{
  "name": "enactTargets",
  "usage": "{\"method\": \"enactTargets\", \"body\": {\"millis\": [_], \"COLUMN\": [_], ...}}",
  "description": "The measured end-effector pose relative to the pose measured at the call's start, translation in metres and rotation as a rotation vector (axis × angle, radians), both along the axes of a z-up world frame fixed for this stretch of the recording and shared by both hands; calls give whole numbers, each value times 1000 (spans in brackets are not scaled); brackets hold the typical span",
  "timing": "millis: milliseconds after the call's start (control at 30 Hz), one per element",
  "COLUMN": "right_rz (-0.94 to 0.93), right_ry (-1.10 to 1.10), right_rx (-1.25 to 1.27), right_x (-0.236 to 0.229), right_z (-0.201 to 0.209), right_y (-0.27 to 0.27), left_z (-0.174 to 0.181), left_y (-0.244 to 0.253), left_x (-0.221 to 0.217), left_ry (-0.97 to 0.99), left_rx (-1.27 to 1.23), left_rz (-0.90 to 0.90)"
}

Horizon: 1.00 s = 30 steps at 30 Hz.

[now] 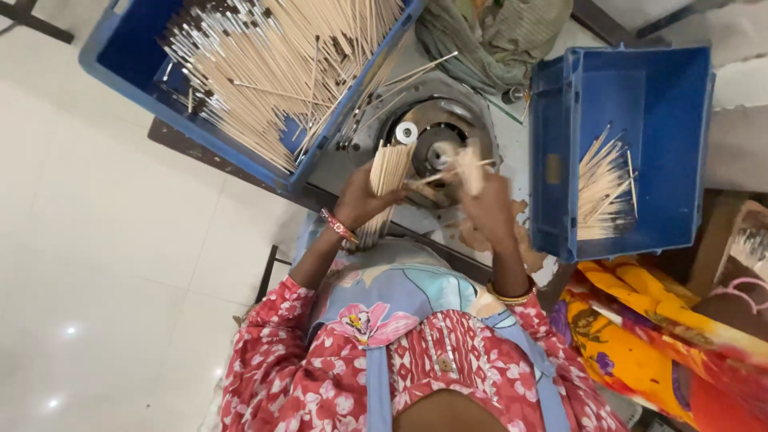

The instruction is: The person stands at a workstation and uses a machine to process thin wooden sticks. They repeatedly pick up bundles of sticks from a blue crate, feed them into a central rotating mechanism, and then place the processed sticks into a second blue crate. Another person is visible nearby performing a similar task.

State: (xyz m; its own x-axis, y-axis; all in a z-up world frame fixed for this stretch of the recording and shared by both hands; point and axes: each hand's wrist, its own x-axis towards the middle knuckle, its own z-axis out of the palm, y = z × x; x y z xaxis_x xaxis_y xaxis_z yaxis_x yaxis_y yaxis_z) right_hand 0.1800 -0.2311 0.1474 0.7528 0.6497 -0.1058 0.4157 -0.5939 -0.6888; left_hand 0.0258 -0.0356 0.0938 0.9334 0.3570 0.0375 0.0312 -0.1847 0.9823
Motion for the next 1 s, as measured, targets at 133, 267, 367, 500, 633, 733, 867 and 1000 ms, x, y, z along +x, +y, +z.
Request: {"method": "enactTargets", "body": {"millis": [133, 267, 367, 500, 633, 733, 867, 1000], "right_rz": [6, 108, 90, 53, -64, 89, 14, -115], "right_ry": [-187, -315, -327, -318, -179, 35, -25, -267], "right_rx": [-93, -256, -154, -31, -5, 24, 3, -114], "right_x": [33, 39, 41, 25, -23, -23, 3, 30], "right_z": [-54, -83, -104, -102, -17, -15, 1, -36], "right_y": [-1, 10, 9, 0, 27, 13, 4, 12], "left_z": [-68, -88, -81, -79, -57, -29, -62, -76], "left_y": [-12, -16, -11, -12, -10, -8, -12, -19], "left_x": [-6, -24, -40, -44, -24, -4, 6, -8], "left_ry": [57, 200, 285, 271, 178, -71, 3, 242], "left_rx": [-430, -884, -1015, -1009, -677, -212, -127, -707], "left_rz": [160, 151, 166, 103, -24, -46, -63, 52]}}
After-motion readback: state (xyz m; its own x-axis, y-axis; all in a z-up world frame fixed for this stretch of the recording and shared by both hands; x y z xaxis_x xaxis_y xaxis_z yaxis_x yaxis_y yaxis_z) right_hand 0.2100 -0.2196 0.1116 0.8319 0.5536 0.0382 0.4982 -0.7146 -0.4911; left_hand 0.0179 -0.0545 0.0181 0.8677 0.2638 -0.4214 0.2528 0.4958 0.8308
